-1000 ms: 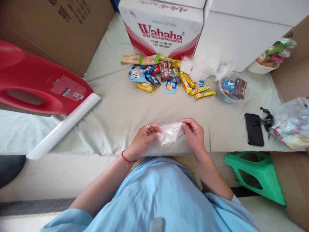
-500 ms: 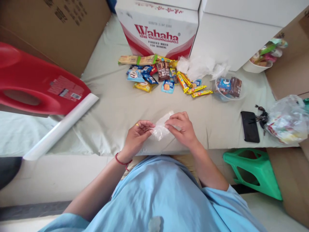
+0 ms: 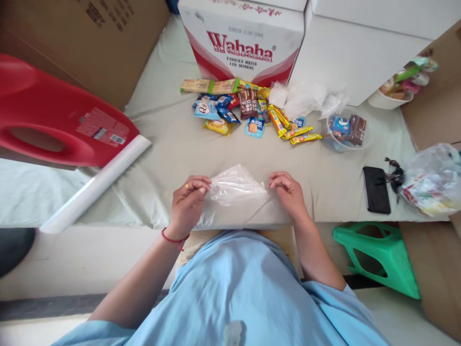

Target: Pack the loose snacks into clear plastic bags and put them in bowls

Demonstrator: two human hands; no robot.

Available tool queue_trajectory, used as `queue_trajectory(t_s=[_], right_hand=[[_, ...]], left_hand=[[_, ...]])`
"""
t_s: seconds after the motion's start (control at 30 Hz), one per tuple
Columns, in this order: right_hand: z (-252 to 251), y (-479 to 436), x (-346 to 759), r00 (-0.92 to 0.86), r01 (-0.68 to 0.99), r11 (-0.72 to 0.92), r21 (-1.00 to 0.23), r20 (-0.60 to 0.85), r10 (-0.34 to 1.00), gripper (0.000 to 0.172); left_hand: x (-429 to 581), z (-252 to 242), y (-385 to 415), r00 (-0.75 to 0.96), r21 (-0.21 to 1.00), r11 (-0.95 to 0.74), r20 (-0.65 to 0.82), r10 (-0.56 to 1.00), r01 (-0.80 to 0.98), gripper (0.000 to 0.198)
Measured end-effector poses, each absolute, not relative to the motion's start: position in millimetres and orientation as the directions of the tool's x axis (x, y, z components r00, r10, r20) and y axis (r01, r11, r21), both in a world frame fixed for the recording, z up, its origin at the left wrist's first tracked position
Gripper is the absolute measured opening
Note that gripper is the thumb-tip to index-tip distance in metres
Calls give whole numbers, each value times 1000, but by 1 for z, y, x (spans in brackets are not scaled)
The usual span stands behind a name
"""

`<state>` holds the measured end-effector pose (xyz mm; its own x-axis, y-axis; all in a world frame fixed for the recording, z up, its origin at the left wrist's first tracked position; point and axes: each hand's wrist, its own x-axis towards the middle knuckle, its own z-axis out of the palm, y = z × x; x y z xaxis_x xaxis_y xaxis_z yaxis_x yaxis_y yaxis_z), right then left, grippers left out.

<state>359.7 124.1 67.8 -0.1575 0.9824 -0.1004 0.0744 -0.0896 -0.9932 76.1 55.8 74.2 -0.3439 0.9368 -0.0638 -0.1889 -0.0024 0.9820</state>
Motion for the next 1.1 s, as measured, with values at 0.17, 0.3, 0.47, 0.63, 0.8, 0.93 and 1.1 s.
queue_trajectory(t_s=[0.17, 0.3, 0.47, 0.63, 0.8, 0.93, 1.1], right_hand=[[76, 124, 345, 22, -21, -353, -936, -353, 935, 32], [87, 111, 328, -110, -4, -538, -843, -535, 838, 58], [91, 90, 316, -222, 47, -623, -781, -616, 756, 63], [86, 81, 307, -270, 75, -693, -717, -683, 678, 62], [81, 84, 295, -286, -40, -636, -770, -601, 746, 48], [83, 87, 292, -237, -70, -599, -798, -570, 787, 46], [87, 87, 291, -228, -58, -596, -801, -570, 789, 47]], left_hand=[[84, 72, 50, -424, 993, -88, 112, 899, 75, 8], [89, 66, 40, -409, 954, -137, 241, 880, 266, 7], [87, 60, 32, -439, 948, -149, 264, 859, 280, 9], [87, 60, 33, -513, 969, -88, 198, 835, 232, 8], [84, 53, 27, -350, 927, -60, 199, 915, 370, 12], [77, 51, 15, -259, 797, -86, 294, 920, 598, 29], [85, 60, 2, -124, 697, -258, 447, 886, 669, 36]])
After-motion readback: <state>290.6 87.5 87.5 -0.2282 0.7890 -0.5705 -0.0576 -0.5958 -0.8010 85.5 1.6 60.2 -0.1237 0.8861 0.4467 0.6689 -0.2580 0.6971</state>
